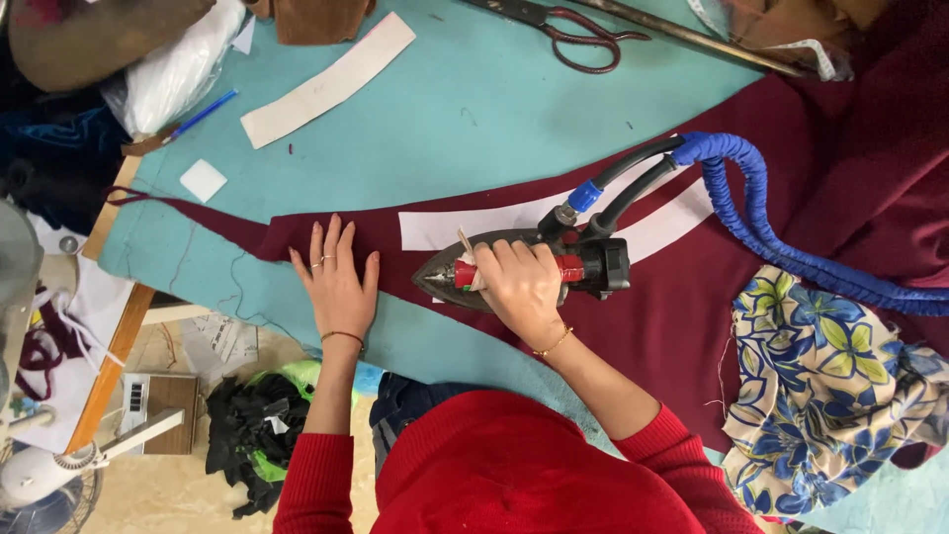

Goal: Using a professional steam iron to press white decorative or structural strips onto a maroon fabric piece on an industrial ironing table.

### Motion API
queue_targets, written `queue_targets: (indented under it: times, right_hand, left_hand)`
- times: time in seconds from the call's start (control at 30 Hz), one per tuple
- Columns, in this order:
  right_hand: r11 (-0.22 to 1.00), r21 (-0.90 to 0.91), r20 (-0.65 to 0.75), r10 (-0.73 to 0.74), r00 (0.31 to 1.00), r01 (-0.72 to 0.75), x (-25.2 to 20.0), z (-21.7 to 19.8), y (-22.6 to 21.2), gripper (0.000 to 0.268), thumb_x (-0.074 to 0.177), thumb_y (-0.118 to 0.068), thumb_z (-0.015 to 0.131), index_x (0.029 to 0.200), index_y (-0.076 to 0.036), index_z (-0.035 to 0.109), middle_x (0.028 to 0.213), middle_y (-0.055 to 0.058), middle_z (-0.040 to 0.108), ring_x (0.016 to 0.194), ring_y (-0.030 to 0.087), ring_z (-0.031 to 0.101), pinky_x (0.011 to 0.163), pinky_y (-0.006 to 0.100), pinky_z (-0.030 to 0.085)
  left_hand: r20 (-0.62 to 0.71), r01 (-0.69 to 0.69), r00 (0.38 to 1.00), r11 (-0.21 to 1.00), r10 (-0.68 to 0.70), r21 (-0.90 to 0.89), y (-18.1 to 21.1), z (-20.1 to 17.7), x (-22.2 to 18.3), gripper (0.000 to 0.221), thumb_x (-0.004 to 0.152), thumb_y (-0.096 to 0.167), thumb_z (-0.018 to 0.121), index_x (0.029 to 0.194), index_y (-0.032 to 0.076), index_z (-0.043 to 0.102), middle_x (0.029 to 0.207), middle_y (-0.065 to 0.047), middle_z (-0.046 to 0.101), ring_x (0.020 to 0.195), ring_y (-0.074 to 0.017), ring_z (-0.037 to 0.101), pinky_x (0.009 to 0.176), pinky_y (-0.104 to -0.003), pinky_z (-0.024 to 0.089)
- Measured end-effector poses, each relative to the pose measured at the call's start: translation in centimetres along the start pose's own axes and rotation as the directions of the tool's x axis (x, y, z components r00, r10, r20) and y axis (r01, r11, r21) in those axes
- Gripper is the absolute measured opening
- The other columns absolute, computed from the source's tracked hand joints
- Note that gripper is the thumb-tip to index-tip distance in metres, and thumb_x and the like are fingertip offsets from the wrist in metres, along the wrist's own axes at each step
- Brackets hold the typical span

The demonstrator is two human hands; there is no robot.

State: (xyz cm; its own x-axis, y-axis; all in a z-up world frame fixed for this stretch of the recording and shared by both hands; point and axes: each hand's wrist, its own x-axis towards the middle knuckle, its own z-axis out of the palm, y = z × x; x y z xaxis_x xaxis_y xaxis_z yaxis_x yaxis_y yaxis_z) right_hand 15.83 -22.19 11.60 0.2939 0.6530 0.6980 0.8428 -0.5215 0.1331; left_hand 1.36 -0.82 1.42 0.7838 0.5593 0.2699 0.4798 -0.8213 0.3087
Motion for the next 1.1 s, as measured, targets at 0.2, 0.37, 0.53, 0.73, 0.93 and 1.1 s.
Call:
queue_targets:
  times: [0.2,0.37,0.53,0.73,0.93,1.1]
  right_hand:
    - [0.996,0.081,0.242,0.006,0.970,-0.027,0.7,-2.0,1.1,0.013,0.076,-0.018,0.075,0.082,-0.021,0.064,0.065,-0.004,0.052,0.060,0.016,0.058,0.068,0.030,0.048]
    - [0.991,0.126,0.331,-0.077,0.941,0.037,0.4,-2.3,2.8,0.016,0.073,-0.018,0.079,0.077,-0.020,0.063,0.058,-0.004,0.055,0.056,0.016,0.060,0.068,0.030,0.046]
    - [0.985,0.142,0.392,-0.148,0.908,0.100,-2.0,-2.3,5.3,0.015,0.078,-0.031,0.074,0.084,-0.025,0.061,0.057,-0.004,0.057,0.053,0.015,0.061,0.068,0.033,0.045]
    - [0.978,0.181,0.507,-0.181,0.842,0.102,-3.7,-3.7,11.7,0.013,0.085,-0.026,0.070,0.097,-0.023,0.065,0.064,-0.001,0.065,0.062,0.018,0.068,0.071,0.035,0.048]
    - [0.975,0.180,0.448,-0.199,0.871,0.130,-6.3,-2.7,19.9,0.012,0.084,-0.020,0.069,0.093,-0.018,0.061,0.065,0.003,0.060,0.063,0.021,0.065,0.070,0.036,0.048]
    - [0.979,0.028,0.385,-0.195,0.902,0.200,-9.4,-0.4,25.0,0.024,0.096,-0.025,0.060,0.074,-0.022,0.050,0.059,-0.004,0.047,0.056,0.017,0.056,0.068,0.031,0.045]
  left_hand:
    - [0.012,-0.018,1.000,0.999,0.019,-0.026,-0.5,0.0,-0.1,0.049,0.104,0.037,0.061,0.147,0.016,0.051,0.163,-0.002,0.041,0.151,-0.0271,0.032,0.122,-0.064,0.014]
    - [0.012,-0.018,1.000,0.998,0.019,-0.062,-0.8,-0.2,0.0,0.046,0.106,0.035,0.060,0.147,0.016,0.051,0.160,-0.004,0.044,0.150,-0.0281,0.034,0.122,-0.064,0.015]
    - [0.001,-0.024,1.000,0.996,0.024,-0.083,-1.0,-0.1,0.0,0.045,0.108,0.039,0.056,0.146,0.016,0.051,0.159,-0.004,0.044,0.150,-0.0282,0.034,0.121,-0.063,0.015]
    - [-0.028,-0.042,0.999,0.998,0.041,-0.054,-1.2,0.3,-0.1,0.044,0.108,0.040,0.055,0.145,0.017,0.052,0.159,-0.005,0.045,0.149,-0.0295,0.036,0.120,-0.064,0.017]
    - [-0.066,-0.067,0.996,0.998,0.066,-0.016,-1.2,0.6,0.0,0.043,0.108,0.040,0.057,0.144,0.016,0.054,0.158,-0.006,0.047,0.148,-0.0302,0.038,0.119,-0.064,0.019]
    - [-0.070,-0.066,0.995,0.998,0.067,0.017,-1.0,0.7,-0.1,0.043,0.107,0.039,0.058,0.144,0.017,0.054,0.158,-0.005,0.048,0.148,-0.0300,0.038,0.119,-0.064,0.020]
